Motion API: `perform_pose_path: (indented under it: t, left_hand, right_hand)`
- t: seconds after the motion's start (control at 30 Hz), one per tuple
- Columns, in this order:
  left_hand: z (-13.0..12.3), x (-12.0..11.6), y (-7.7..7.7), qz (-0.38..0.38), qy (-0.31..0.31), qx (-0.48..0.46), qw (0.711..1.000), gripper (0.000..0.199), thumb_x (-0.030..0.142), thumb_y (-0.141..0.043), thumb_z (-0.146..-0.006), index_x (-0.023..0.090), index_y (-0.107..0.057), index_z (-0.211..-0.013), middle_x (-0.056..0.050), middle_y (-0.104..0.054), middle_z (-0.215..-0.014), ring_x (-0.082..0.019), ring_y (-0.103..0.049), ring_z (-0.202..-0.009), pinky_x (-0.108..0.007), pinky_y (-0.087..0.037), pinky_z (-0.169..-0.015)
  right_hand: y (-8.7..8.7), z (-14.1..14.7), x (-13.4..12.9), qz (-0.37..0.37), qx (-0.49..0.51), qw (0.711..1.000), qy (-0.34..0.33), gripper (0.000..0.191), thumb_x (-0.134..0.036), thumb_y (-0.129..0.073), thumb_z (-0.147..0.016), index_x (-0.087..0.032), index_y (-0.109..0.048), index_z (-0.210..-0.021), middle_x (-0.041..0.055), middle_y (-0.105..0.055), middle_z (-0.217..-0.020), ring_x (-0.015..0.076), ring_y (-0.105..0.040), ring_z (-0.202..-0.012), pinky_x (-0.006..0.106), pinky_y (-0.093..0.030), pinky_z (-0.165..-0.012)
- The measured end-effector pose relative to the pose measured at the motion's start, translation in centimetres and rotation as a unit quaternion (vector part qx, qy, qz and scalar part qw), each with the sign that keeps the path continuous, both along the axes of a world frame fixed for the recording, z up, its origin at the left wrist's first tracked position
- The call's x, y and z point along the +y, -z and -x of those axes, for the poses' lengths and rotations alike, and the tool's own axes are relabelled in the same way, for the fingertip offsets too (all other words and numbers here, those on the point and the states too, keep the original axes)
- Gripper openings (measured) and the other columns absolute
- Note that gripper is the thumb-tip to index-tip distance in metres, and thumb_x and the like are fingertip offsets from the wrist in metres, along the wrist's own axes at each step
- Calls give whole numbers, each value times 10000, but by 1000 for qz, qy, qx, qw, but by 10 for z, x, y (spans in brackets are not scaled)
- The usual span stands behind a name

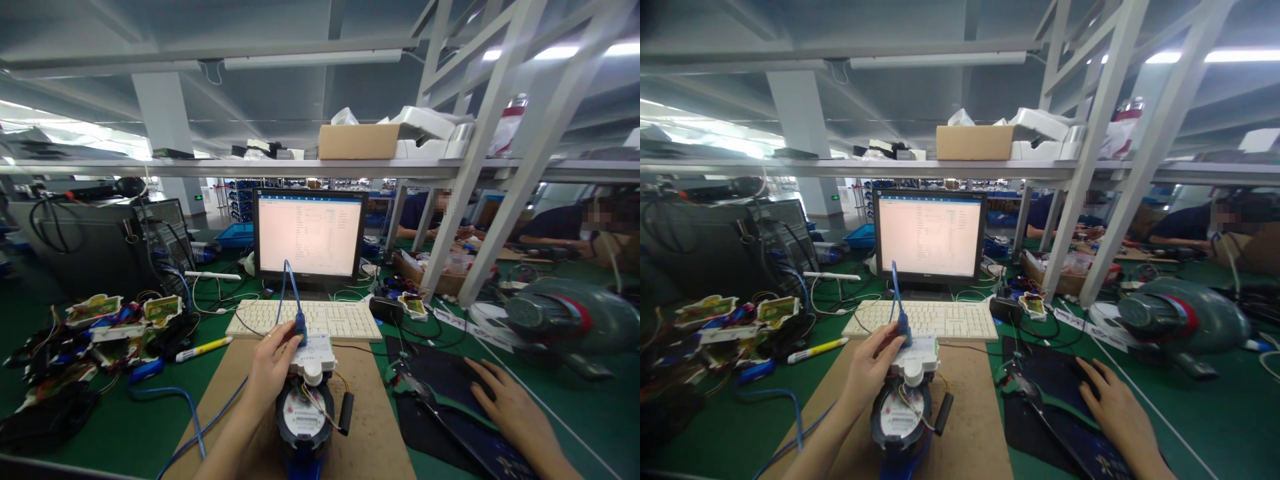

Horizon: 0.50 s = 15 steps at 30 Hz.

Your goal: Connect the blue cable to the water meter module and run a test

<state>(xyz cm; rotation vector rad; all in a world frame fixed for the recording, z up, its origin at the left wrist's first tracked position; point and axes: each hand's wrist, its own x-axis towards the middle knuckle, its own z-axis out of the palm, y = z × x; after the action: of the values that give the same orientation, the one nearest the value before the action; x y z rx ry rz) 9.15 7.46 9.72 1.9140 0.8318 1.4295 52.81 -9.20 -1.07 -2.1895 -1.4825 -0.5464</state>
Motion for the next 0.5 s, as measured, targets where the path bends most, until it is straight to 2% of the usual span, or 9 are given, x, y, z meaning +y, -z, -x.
perform_pose_path:
  t: [0.5]
  left_hand:
    - [1,1,1,3,8,0,1000,268,315,-575,-836,173,-653,-1050,-86,-672,-1012,-211,-641,-902,-317,-506,-841]
  right_hand:
    - [2,1,1,5,-14,1000,9,516,-428,-304,-856,-143,-594,-1174,169,-570,-1160,306,-625,-929,462,-528,-828]
